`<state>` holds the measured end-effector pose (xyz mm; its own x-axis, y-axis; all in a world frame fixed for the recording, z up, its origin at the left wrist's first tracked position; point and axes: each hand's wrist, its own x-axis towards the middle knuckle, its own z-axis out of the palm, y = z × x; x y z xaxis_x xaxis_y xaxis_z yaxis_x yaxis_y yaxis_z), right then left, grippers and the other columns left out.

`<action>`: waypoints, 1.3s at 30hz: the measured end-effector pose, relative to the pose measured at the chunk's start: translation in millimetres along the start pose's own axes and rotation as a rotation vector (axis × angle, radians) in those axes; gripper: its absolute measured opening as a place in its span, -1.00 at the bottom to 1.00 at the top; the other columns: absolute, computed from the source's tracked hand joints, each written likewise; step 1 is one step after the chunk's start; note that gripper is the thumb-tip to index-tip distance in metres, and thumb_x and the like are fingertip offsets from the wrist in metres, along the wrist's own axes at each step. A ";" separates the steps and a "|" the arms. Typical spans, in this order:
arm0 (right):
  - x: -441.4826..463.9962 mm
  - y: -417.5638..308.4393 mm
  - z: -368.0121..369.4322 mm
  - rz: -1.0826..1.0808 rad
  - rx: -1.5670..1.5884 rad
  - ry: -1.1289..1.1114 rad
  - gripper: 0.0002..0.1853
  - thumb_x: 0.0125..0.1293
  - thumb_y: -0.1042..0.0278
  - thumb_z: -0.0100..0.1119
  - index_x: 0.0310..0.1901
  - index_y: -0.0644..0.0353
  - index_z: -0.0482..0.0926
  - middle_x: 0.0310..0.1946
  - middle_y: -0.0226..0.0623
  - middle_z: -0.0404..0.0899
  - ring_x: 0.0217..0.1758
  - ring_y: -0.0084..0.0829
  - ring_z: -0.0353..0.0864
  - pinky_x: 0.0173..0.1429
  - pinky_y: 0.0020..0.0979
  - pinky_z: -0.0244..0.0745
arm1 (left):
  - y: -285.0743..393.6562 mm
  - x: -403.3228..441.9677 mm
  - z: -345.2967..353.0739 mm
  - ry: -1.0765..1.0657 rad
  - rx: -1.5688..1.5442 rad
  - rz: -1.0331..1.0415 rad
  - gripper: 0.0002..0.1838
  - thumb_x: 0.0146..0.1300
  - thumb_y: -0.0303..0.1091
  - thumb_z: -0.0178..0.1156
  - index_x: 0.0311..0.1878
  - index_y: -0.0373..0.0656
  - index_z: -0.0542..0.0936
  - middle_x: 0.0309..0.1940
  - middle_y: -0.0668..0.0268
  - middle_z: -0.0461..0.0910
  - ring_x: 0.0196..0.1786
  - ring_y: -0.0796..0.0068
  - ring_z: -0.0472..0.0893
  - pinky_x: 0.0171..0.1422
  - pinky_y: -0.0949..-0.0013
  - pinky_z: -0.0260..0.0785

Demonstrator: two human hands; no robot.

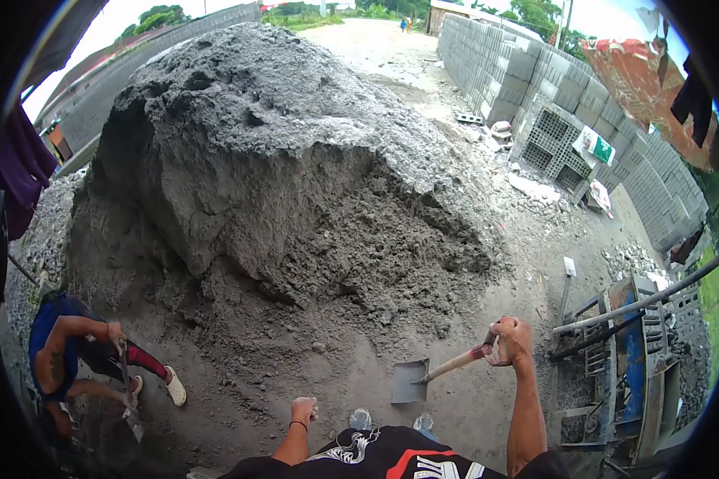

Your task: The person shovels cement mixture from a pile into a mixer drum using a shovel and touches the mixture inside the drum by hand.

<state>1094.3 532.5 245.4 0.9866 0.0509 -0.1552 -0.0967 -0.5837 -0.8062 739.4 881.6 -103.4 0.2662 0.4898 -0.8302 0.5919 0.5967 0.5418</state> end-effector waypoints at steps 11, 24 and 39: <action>-2.4 -12.7 4.1 0.064 -0.009 -0.018 -0.69 -0.06 0.18 0.33 -0.44 0.30 0.59 -0.64 -0.32 0.52 -0.60 -0.49 0.48 -0.47 -0.42 0.35 | -36.3 -14.5 -1.1 -0.028 0.021 -0.099 -0.89 0.22 -0.38 0.10 -0.37 -0.21 0.51 -0.56 0.27 0.53 -0.69 0.54 0.42 -0.61 0.34 0.45; -9.4 -13.1 11.4 -0.017 0.041 -0.056 -0.73 -0.01 0.20 0.24 -0.44 0.28 0.56 -0.61 -0.35 0.49 -0.58 -0.50 0.47 -0.46 -0.42 0.37 | -21.7 -15.3 -9.7 -0.029 -0.045 -0.136 -0.87 0.16 -0.48 0.04 -0.50 -0.19 0.40 -0.62 0.27 0.47 -0.76 0.54 0.35 -0.69 0.38 0.32; -18.6 -19.6 16.8 -0.008 0.093 -0.063 -0.73 -0.03 0.19 0.25 -0.48 0.27 0.55 -0.61 -0.36 0.46 -0.59 -0.51 0.44 -0.48 -0.44 0.33 | -30.2 -21.4 -11.4 -0.008 -0.016 -0.090 -0.88 0.21 -0.40 0.11 -0.38 -0.24 0.51 -0.57 0.27 0.52 -0.69 0.54 0.42 -0.62 0.35 0.45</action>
<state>1075.7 556.6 254.6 0.9773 0.1076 -0.1822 -0.1040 -0.5059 -0.8563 707.2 860.3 -100.4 0.2186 0.4289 -0.8765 0.6018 0.6478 0.4670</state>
